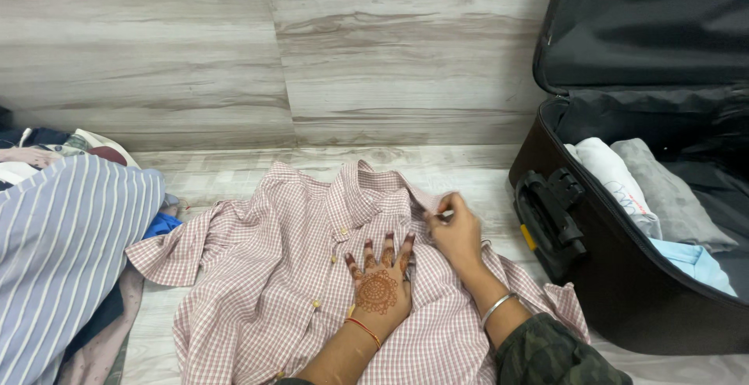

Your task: The person folds a light blue t-shirt and a grey sweatshirt on the floor, placing them into an open suitcase. They then pick up a checkered shirt, button it, and begin folding it.

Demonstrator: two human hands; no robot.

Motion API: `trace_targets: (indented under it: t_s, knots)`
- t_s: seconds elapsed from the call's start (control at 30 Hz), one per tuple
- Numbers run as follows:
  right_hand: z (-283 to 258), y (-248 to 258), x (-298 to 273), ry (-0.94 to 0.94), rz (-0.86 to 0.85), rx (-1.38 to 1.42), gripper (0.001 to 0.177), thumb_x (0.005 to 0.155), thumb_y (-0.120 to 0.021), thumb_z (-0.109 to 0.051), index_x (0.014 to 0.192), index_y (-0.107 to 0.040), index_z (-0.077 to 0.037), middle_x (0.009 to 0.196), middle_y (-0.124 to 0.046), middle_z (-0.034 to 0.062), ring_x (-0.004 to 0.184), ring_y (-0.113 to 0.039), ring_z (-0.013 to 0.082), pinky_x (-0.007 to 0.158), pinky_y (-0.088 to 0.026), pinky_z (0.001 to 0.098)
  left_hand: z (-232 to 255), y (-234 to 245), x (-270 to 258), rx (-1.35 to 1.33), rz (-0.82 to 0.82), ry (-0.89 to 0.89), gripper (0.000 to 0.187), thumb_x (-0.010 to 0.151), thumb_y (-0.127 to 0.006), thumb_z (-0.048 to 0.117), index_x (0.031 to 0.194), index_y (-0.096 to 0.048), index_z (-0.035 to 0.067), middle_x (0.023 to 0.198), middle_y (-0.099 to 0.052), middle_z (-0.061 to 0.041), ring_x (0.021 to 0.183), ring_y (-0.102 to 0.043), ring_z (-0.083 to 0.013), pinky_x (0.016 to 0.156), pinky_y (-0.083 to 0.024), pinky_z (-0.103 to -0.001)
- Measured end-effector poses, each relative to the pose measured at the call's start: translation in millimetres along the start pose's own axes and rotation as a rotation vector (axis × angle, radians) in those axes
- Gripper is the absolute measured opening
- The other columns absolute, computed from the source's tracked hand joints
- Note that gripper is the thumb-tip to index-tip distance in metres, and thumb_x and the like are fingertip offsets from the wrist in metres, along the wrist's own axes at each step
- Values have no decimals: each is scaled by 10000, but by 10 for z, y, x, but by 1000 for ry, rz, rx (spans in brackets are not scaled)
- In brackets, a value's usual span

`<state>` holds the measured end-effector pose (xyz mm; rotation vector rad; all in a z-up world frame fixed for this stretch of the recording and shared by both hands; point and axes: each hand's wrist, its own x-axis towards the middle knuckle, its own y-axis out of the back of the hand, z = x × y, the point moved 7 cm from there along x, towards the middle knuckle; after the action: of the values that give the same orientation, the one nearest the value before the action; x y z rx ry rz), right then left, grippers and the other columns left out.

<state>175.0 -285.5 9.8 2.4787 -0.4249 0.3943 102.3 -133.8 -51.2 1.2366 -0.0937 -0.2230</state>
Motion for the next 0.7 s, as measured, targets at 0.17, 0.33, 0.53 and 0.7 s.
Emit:
trace_targets:
  t_s: [0.17,0.33,0.53,0.7]
  knots:
    - [-315,430,-45,269,302,404,253,927,-664,-62,1095,-475,-50,984,-685,163,864,-714,242,699,-595,334,156,73,-50,26,-30,75,824,937,-548,282,1614,-95,155,1691,-35,-165,1511,-20,-531,1121,5,-798]
    - [-566,-354,-460,235,-223,85,420,893,-710,-110,1247,-498,-37,1020,-723,230,890,-738,399,752,-593,443,147,178,53,-46,140,80,603,885,-570,274,1436,-417,83,1473,-384,-228,1377,-334,-474,1084,-216,-744]
    - [-397,-536,-434,217,-343,-97,617,736,-844,-180,1224,-514,5,1172,-635,254,1097,-620,427,925,-512,479,-716,585,-36,-313,410,345,264,997,-507,223,1071,-697,57,992,-716,-174,941,-715,-309,881,-570,-409]
    - [-325,-660,-423,176,-336,-183,541,747,-784,-166,1177,-528,42,1162,-615,242,1104,-604,399,967,-504,461,-968,680,196,-245,637,53,370,848,-576,103,1198,-657,13,1139,-672,-215,1047,-632,-384,920,-505,-466]
